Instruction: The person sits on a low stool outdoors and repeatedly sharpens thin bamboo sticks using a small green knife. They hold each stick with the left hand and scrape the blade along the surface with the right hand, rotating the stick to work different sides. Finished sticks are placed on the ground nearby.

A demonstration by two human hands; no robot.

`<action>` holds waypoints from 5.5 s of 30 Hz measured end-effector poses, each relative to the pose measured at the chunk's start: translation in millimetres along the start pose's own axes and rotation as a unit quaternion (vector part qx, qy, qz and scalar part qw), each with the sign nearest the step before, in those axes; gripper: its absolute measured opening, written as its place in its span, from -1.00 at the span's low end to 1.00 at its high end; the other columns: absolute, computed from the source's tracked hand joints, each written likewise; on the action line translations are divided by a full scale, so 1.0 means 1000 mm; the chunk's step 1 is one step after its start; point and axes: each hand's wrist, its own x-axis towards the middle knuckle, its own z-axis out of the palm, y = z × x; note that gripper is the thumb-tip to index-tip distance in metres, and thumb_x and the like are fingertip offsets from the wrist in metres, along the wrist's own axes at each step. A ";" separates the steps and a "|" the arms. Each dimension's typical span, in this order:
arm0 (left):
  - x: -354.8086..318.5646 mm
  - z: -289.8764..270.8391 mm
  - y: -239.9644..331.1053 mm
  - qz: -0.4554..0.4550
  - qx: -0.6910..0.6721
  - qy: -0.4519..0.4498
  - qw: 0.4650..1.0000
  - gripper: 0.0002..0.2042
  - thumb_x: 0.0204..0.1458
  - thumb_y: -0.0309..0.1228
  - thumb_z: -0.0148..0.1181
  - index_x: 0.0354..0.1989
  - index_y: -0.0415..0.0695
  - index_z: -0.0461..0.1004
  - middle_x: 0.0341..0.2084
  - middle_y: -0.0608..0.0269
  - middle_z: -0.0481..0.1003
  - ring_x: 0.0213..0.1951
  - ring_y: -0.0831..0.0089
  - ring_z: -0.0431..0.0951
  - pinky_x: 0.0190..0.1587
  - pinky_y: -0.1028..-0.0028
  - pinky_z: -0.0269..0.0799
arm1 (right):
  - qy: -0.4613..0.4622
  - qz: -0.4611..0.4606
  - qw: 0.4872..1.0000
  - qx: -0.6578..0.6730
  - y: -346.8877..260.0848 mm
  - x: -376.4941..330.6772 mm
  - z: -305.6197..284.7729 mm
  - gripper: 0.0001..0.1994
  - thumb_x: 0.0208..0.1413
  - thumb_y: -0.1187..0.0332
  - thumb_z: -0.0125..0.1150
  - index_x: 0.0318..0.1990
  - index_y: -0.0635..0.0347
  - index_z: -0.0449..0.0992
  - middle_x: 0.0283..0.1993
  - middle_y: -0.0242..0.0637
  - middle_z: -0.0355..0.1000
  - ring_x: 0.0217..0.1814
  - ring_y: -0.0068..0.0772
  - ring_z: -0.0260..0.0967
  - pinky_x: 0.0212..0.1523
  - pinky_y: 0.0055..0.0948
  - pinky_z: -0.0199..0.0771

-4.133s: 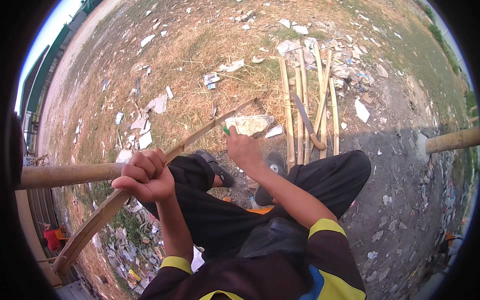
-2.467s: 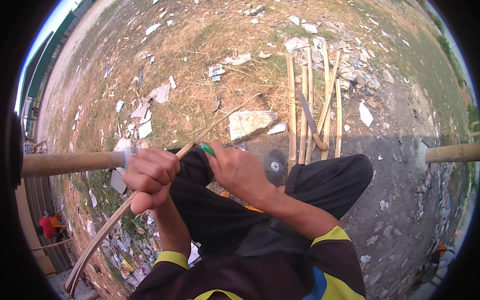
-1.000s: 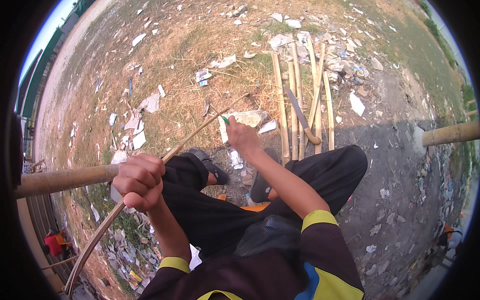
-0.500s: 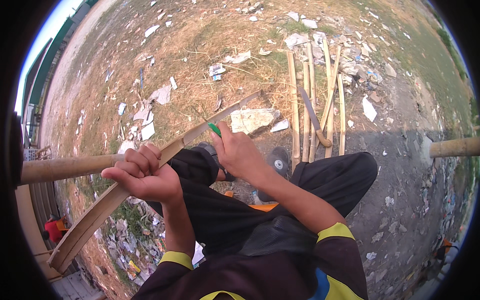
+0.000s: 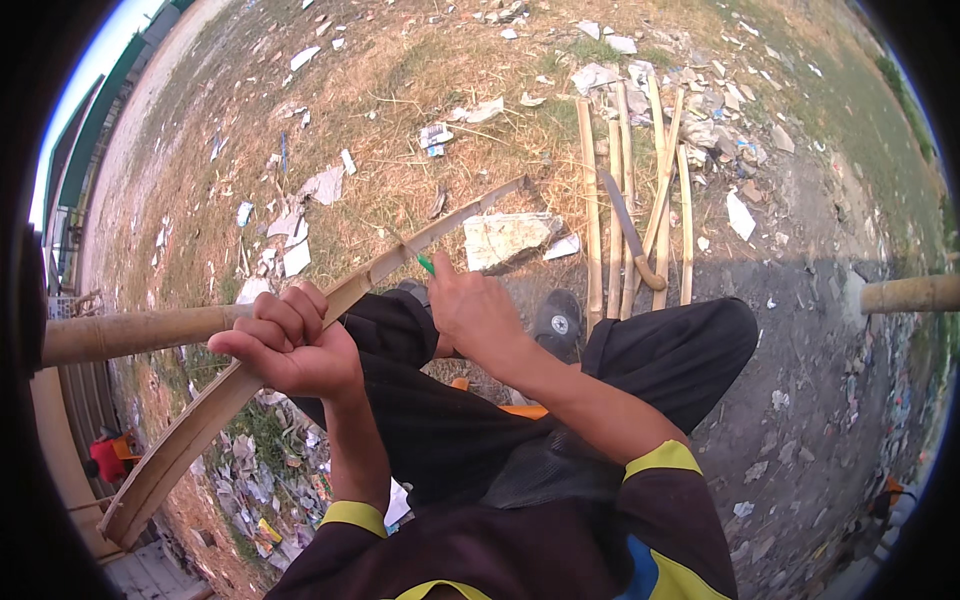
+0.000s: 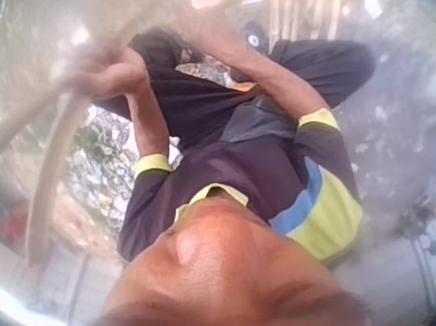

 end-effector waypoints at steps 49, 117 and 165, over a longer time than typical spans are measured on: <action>0.022 -0.012 -0.007 -0.017 -0.023 -0.032 0.999 -0.48 0.27 0.03 -0.30 -0.72 0.04 -0.05 -0.81 0.50 -0.13 -0.76 0.65 -0.24 -0.66 0.55 -0.24 | 0.040 -0.045 0.995 -0.080 0.028 0.023 0.015 -0.83 0.16 0.34 -0.04 -0.24 0.28 0.25 -0.67 -0.01 0.40 -0.56 0.06 0.48 -0.55 -0.11 0.50; 0.018 -0.022 -0.008 0.005 -0.082 -0.244 0.966 -0.46 0.22 0.08 -0.22 -0.73 0.00 0.00 -0.83 0.48 -0.07 -0.79 0.64 -0.16 -0.69 0.53 -0.23 | -0.058 0.248 0.918 -0.305 0.244 0.062 0.080 -0.68 0.24 0.26 -0.13 -0.23 0.31 0.52 -0.29 0.03 0.53 -0.22 -0.10 0.54 -0.31 -0.17 0.55; 0.023 -0.015 -0.013 0.048 -0.174 -0.324 0.929 -0.37 0.00 0.24 -0.05 -0.74 -0.13 0.09 -0.86 0.43 0.08 -0.86 0.58 0.05 -0.81 0.55 0.01 | 0.017 0.091 0.995 -0.029 0.121 0.047 0.038 -0.67 0.29 0.15 -0.20 -0.20 0.30 0.30 -0.55 0.18 0.42 -0.44 0.27 0.43 -0.43 0.06 0.44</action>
